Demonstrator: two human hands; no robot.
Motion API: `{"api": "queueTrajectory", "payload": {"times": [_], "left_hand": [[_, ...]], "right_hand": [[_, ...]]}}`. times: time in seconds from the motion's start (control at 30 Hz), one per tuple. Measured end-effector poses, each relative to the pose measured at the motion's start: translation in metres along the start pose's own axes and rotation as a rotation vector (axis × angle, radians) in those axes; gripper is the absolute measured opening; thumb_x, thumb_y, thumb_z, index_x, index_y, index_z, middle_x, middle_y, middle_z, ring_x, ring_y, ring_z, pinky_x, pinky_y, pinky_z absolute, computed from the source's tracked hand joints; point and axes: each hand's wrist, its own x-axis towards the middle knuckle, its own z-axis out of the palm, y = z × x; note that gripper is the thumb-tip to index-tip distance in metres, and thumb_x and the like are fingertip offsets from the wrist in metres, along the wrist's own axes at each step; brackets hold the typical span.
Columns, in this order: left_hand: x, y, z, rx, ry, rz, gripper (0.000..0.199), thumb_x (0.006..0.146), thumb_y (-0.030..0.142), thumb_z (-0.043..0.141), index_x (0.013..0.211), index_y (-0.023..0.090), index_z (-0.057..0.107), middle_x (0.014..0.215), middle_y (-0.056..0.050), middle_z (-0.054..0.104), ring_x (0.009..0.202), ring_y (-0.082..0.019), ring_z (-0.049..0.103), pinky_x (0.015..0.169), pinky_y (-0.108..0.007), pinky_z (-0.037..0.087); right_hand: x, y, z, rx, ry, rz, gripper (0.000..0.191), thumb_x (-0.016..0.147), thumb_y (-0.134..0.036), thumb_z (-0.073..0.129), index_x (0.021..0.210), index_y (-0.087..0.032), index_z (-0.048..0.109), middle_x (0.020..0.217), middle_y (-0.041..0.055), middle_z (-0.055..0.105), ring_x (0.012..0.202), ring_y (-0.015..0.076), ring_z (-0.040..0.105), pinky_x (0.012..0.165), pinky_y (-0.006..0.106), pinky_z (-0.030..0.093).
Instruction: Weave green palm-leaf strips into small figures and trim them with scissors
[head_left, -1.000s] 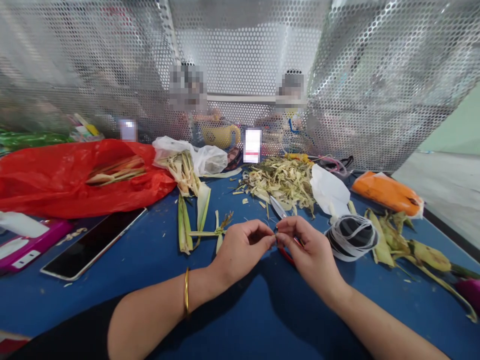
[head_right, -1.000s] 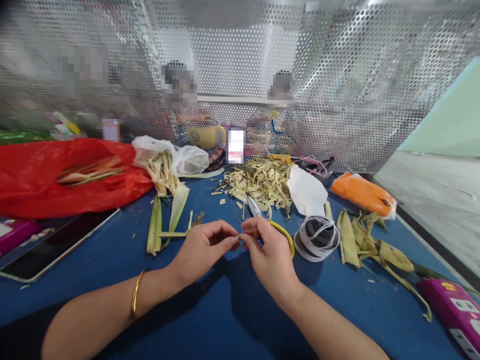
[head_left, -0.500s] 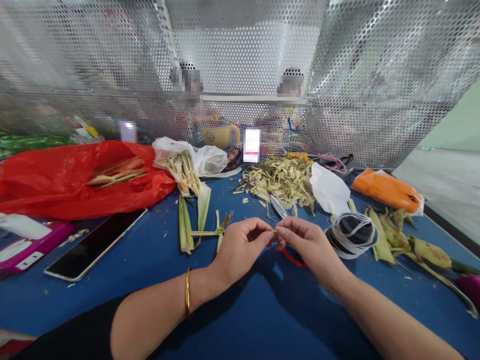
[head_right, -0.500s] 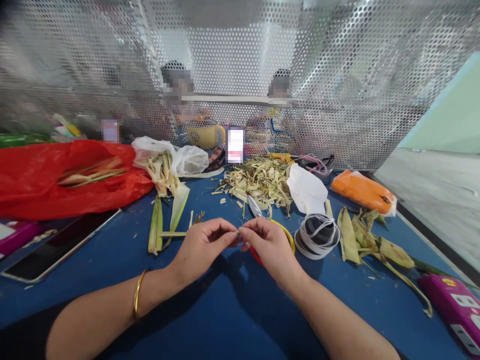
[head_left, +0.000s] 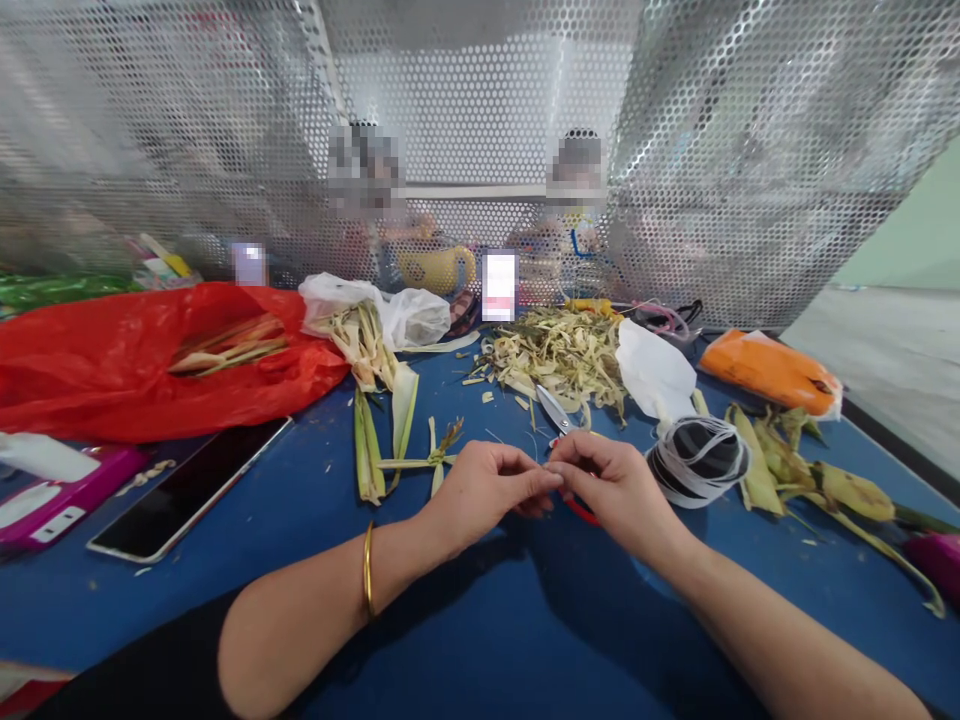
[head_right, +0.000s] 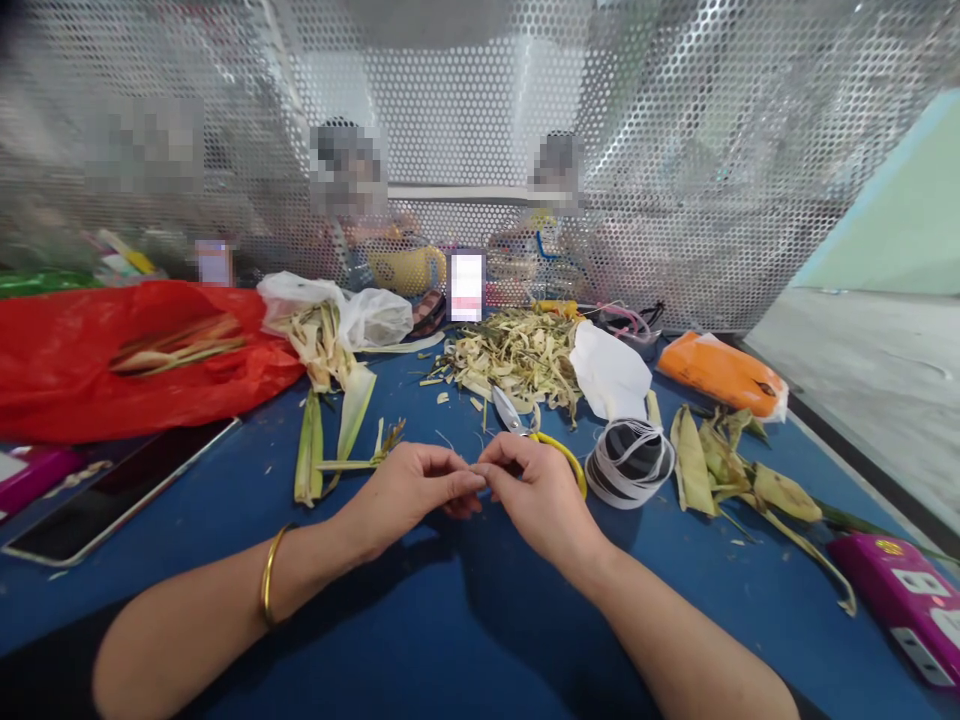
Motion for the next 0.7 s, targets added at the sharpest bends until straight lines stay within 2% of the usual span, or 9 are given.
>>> {"api": "queueTrajectory", "payload": {"times": [0.13,0.23,0.33,0.43,0.57,0.7], "left_hand": [[0.001,-0.001,0.000,-0.007,-0.003,-0.010,0.026,0.069,0.040,0.073,0.067,0.014,0.069,0.063,-0.004,0.069,0.058,-0.012,0.062,0.060,-0.024,0.049],[0.000,-0.001,-0.001,-0.003,0.038,0.003,0.027,0.071,0.040,0.071,0.070,0.014,0.070,0.064,-0.004,0.069,0.058,-0.012,0.061,0.060,-0.023,0.049],[0.000,0.000,-0.002,0.003,0.038,-0.014,0.026,0.070,0.040,0.072,0.070,0.014,0.071,0.065,-0.004,0.069,0.061,-0.013,0.062,0.062,-0.023,0.048],[0.000,0.001,-0.003,-0.004,-0.012,-0.103,0.022,0.070,0.036,0.072,0.072,0.014,0.072,0.068,-0.004,0.070,0.063,-0.013,0.063,0.062,-0.022,0.048],[0.000,0.001,-0.005,0.025,-0.044,-0.150,0.021,0.070,0.035,0.072,0.069,0.014,0.069,0.066,-0.004,0.069,0.061,-0.012,0.062,0.061,-0.023,0.047],[0.001,0.003,-0.007,0.010,0.028,-0.045,0.027,0.072,0.042,0.069,0.073,0.015,0.068,0.069,-0.004,0.069,0.062,-0.012,0.061,0.063,-0.023,0.048]], "right_hand": [[0.001,-0.007,-0.002,0.069,-0.020,0.085,0.020,0.077,-0.033,0.059,0.064,-0.017,0.058,0.059,-0.0021,0.056,0.054,0.0105,0.052,0.053,0.022,0.042],[0.003,-0.010,-0.003,0.128,-0.033,0.135,0.019,0.078,-0.033,0.059,0.068,-0.017,0.060,0.059,-0.0018,0.059,0.056,0.0112,0.055,0.056,0.023,0.044],[0.003,-0.007,-0.003,0.113,-0.037,0.128,0.017,0.077,-0.031,0.060,0.067,-0.017,0.058,0.060,-0.0027,0.058,0.056,0.0107,0.054,0.056,0.023,0.044],[0.002,0.001,-0.001,0.053,-0.053,0.087,0.017,0.079,-0.029,0.058,0.066,-0.017,0.057,0.060,-0.0032,0.056,0.055,0.0102,0.053,0.054,0.022,0.042],[0.001,0.003,0.000,-0.133,-0.051,0.007,0.017,0.083,-0.025,0.053,0.068,-0.018,0.057,0.061,-0.0029,0.056,0.058,0.0108,0.052,0.055,0.022,0.041],[-0.004,-0.017,-0.015,-0.513,0.088,-0.191,0.013,0.088,-0.024,0.049,0.080,-0.020,0.059,0.080,0.0014,0.063,0.071,0.0130,0.056,0.064,0.023,0.040]]}}
